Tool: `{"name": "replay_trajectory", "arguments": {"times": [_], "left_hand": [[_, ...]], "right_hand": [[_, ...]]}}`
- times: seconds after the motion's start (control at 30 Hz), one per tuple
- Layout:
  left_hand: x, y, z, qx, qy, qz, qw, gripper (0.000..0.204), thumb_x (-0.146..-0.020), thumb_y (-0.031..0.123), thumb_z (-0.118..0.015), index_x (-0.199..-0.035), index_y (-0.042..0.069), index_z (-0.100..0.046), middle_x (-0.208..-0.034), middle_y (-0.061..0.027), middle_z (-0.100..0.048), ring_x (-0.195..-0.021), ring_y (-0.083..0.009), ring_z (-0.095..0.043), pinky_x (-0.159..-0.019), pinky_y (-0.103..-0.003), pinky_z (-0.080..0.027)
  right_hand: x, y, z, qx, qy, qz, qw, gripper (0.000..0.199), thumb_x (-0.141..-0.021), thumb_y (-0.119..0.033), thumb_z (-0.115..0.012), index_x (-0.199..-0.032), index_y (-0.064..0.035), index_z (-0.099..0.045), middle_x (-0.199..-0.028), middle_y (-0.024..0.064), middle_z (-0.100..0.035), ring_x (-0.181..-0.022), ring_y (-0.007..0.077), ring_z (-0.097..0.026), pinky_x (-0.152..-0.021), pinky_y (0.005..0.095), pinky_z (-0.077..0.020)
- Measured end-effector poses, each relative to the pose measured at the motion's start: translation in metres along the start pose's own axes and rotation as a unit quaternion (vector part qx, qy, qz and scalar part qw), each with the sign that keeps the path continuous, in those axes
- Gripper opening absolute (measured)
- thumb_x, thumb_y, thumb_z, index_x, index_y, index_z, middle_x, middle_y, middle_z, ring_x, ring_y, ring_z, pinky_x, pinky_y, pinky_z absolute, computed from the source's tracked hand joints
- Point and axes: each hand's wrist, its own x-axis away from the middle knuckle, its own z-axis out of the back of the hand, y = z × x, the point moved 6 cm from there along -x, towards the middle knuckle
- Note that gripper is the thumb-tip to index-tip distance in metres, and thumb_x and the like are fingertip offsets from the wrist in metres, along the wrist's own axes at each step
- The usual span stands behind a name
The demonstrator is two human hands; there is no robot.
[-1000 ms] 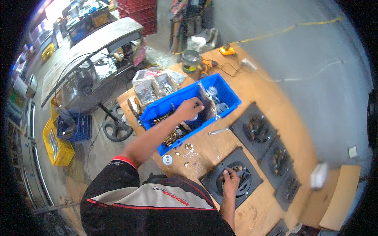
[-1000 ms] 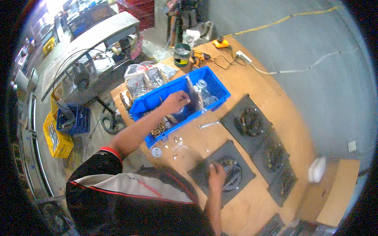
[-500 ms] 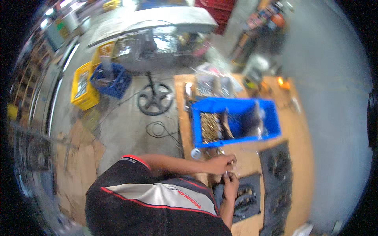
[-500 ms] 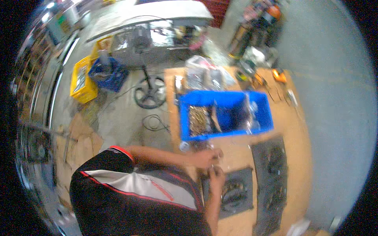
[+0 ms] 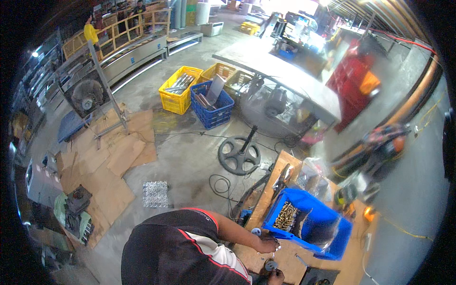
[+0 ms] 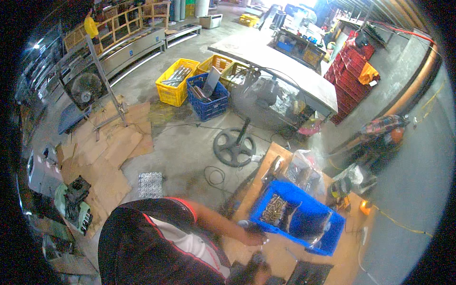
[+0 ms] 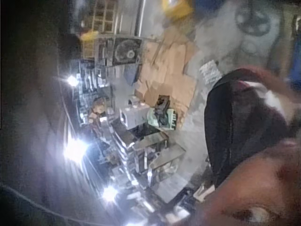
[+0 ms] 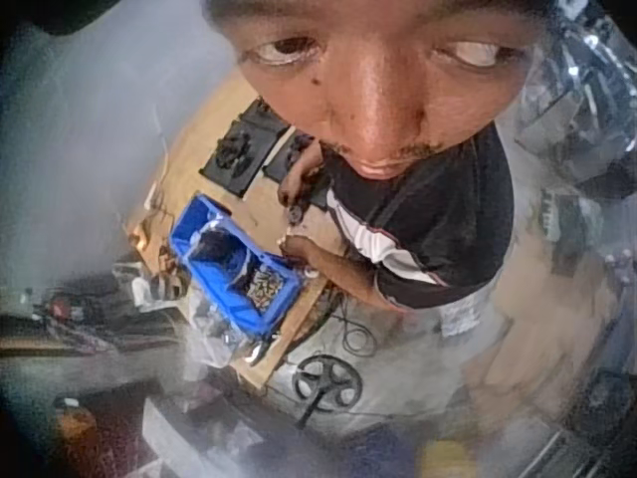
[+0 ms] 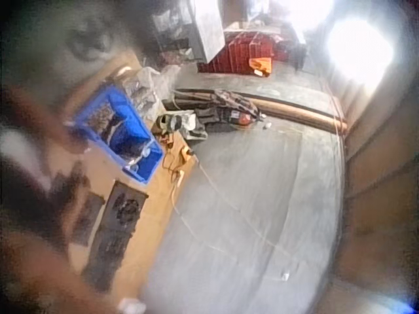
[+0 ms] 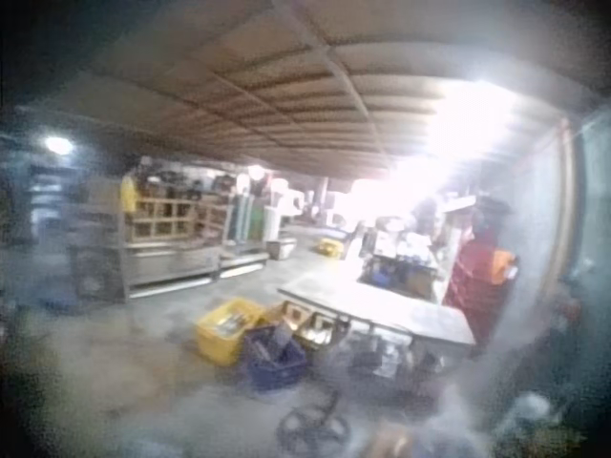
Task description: The person assembles multiple square fan units on a wooden workbench. They pick up small metal fasteners from a blue bin, insert them into the central hub of each fan, and tighten them by hand. The person moves between several fan units laid out on the table, repeating the fastening process on each one.
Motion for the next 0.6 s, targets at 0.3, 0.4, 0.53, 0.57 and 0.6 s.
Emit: {"name": "replay_trajectory", "arguments": {"times": [0.3, 0.4, 0.53, 0.57, 0.6], "left_hand": [[0.093, 0.037, 0.164, 0.065, 0.072, 0.034, 0.995, 0.016, -0.077, 0.015, -0.062, -0.089, 0.004, -0.066, -0.094, -0.0152, -0.059, -0.094, -0.0347, -0.064, -0.072, -0.047, -0.057], [0.105, 0.027, 0.166, -0.014, -0.002, 0.094, 0.995, 0.018, -0.077, 0.018, -0.062, -0.090, 0.006, -0.066, -0.094, -0.0127, -0.060, -0.092, -0.0331, -0.065, -0.068, -0.046, -0.057], [0.103, 0.009, 0.144, 0.040, 0.030, 0.206, 0.977, 0.017, -0.079, 0.022, -0.062, -0.089, 0.009, -0.067, -0.094, -0.0114, -0.061, -0.092, -0.0324, -0.066, -0.066, -0.045, -0.057], [0.102, 0.008, 0.140, 0.053, 0.045, 0.209, 0.975, 0.017, -0.079, 0.023, -0.062, -0.089, 0.010, -0.068, -0.094, -0.0120, -0.061, -0.093, -0.0326, -0.066, -0.067, -0.045, -0.057], [0.100, 0.006, 0.137, 0.067, 0.060, 0.212, 0.973, 0.018, -0.079, 0.023, -0.062, -0.089, 0.010, -0.068, -0.095, -0.0125, -0.061, -0.093, -0.0328, -0.067, -0.067, -0.045, -0.057]], "right_hand": [[-0.012, 0.013, -0.026, 0.054, -0.007, 0.072, 0.996, 0.040, -0.094, -0.033, -0.061, -0.115, 0.0009, -0.064, -0.105, 0.0246, -0.067, -0.097, 0.0388, -0.063, -0.085, 0.0475, -0.0493], [-0.017, 0.015, -0.030, 0.069, -0.004, 0.089, 0.994, 0.040, -0.094, -0.035, -0.060, -0.114, -0.0003, -0.064, -0.103, 0.0241, -0.067, -0.094, 0.0382, -0.064, -0.083, 0.0475, -0.0500], [-0.023, 0.013, -0.033, 0.097, -0.007, 0.121, 0.988, 0.041, -0.094, -0.038, -0.059, -0.113, -0.0020, -0.065, -0.101, 0.0235, -0.068, -0.091, 0.0374, -0.065, -0.079, 0.0475, -0.0509], [-0.022, 0.017, -0.033, 0.103, -0.007, 0.125, 0.987, 0.041, -0.094, -0.039, -0.059, -0.113, -0.0024, -0.065, -0.100, 0.0233, -0.068, -0.091, 0.0372, -0.065, -0.079, 0.0475, -0.0512], [-0.021, 0.020, -0.034, 0.111, -0.005, 0.128, 0.986, 0.041, -0.095, -0.039, -0.058, -0.113, -0.0028, -0.065, -0.100, 0.0232, -0.068, -0.090, 0.0370, -0.065, -0.078, 0.0475, -0.0514]]}}
